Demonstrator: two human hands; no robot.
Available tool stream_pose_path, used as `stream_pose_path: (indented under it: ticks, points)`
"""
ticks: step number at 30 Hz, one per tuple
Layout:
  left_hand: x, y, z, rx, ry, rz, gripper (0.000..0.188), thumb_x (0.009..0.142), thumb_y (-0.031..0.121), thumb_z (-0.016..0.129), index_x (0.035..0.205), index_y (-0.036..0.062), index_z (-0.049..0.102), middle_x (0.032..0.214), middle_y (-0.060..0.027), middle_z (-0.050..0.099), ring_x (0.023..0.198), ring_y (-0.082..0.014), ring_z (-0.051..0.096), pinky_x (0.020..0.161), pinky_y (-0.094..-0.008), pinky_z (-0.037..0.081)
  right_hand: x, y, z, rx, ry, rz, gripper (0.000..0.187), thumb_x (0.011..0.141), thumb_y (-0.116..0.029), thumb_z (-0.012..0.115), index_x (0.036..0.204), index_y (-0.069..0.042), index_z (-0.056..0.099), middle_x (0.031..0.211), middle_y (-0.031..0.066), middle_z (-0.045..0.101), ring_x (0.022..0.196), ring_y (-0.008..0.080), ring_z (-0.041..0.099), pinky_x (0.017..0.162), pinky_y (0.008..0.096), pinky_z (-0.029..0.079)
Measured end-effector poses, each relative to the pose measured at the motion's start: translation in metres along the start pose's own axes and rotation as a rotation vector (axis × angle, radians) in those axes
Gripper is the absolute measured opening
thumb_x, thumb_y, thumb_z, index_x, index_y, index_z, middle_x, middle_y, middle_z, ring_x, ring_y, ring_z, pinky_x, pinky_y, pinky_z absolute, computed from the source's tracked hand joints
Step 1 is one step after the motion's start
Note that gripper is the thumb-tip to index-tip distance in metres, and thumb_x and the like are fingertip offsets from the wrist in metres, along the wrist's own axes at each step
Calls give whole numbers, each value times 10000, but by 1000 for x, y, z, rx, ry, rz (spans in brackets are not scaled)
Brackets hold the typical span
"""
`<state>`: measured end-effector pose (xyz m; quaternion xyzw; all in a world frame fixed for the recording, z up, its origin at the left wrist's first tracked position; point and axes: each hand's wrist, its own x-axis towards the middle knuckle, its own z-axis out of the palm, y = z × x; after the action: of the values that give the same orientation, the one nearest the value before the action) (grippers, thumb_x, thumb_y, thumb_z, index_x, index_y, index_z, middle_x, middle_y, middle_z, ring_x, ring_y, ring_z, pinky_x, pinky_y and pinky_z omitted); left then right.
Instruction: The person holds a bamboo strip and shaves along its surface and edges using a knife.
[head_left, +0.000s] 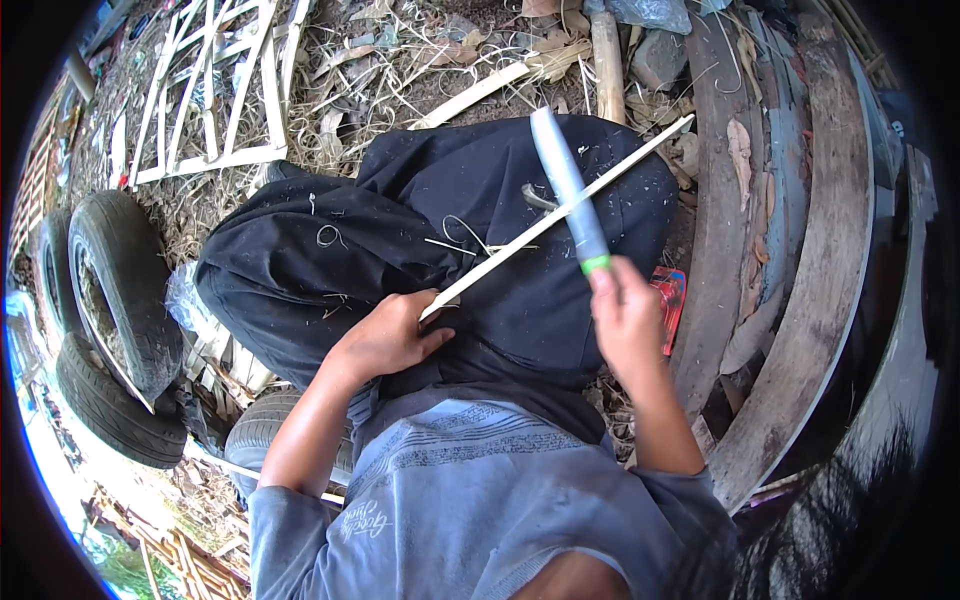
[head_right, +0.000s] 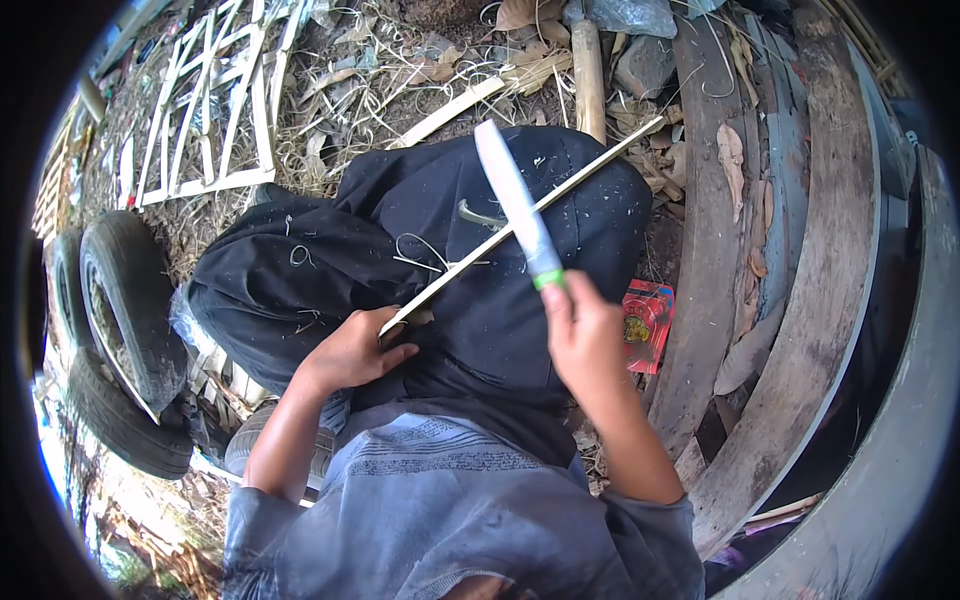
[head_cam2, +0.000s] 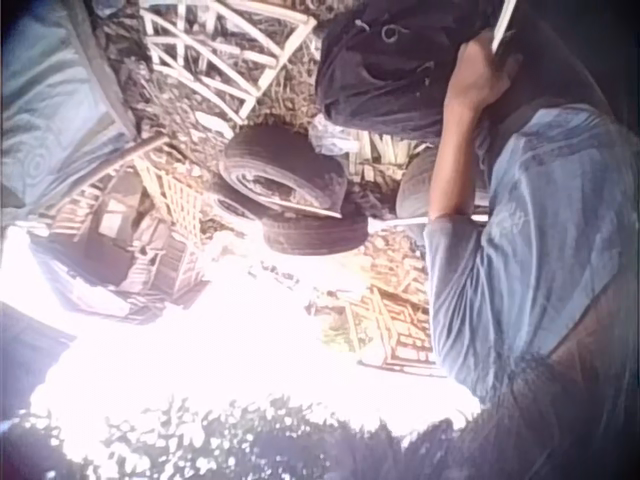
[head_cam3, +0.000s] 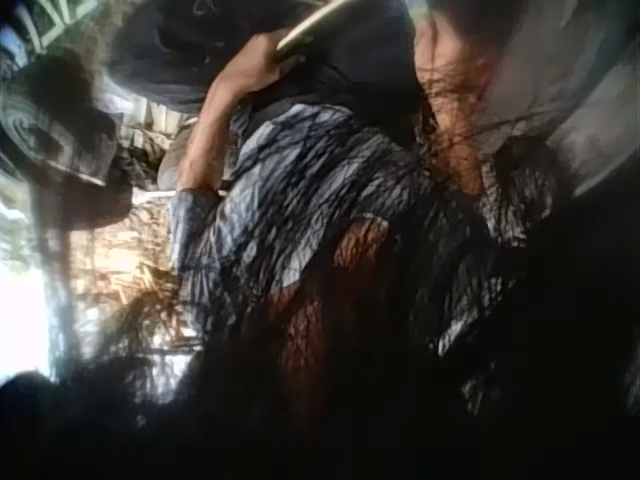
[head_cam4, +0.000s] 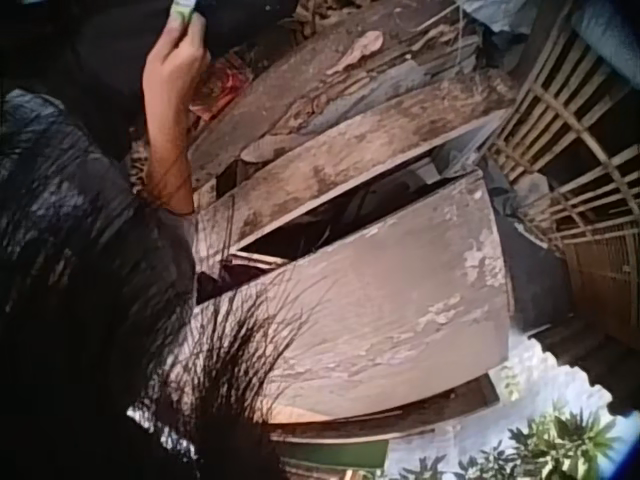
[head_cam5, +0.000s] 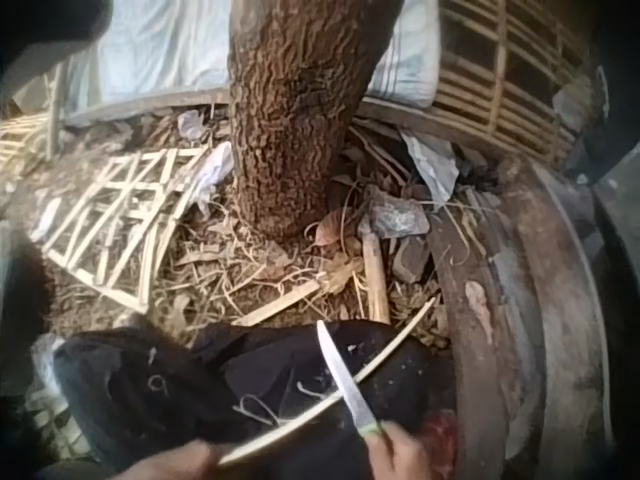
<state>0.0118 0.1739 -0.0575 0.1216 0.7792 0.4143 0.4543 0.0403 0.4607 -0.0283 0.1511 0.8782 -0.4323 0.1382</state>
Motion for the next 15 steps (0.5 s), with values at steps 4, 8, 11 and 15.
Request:
stream_pose_path:
  ticks: [4,8,11,15]
  points:
    - [6,3,-1,-57,42,85,301,810,115,715,1057,-24,612,822,-227,643,772,-377,643,699,-405,497,-12,-5,15,-3,-48,19,180,976,-178,537,953,-2,566,594,194,532,552,330,639,459,387,410]
    - [4,-4,2,-72,85,134,309,809,116,717,1060,-27,610,833,-223,648,780,-368,648,696,-403,496,-8,-8,14,76,-63,31,190,972,-197,548,907,-22,582,560,180,532,556,373,621,460,412,414]
    - [4,-1,-1,-21,29,42,317,808,122,721,1059,-33,606,822,-213,642,764,-348,647,685,-398,492,-9,-10,21,-52,50,4,168,972,-184,544,923,-24,556,555,192,538,526,398,601,453,437,412]
    - [6,3,-8,-39,-46,4,413,820,113,721,1216,52,619,840,-126,621,720,-182,541,714,-323,485,-24,-12,40,36,-101,-231,171,954,-187,566,914,-25,535,600,221,567,580,421,616,472,483,437]
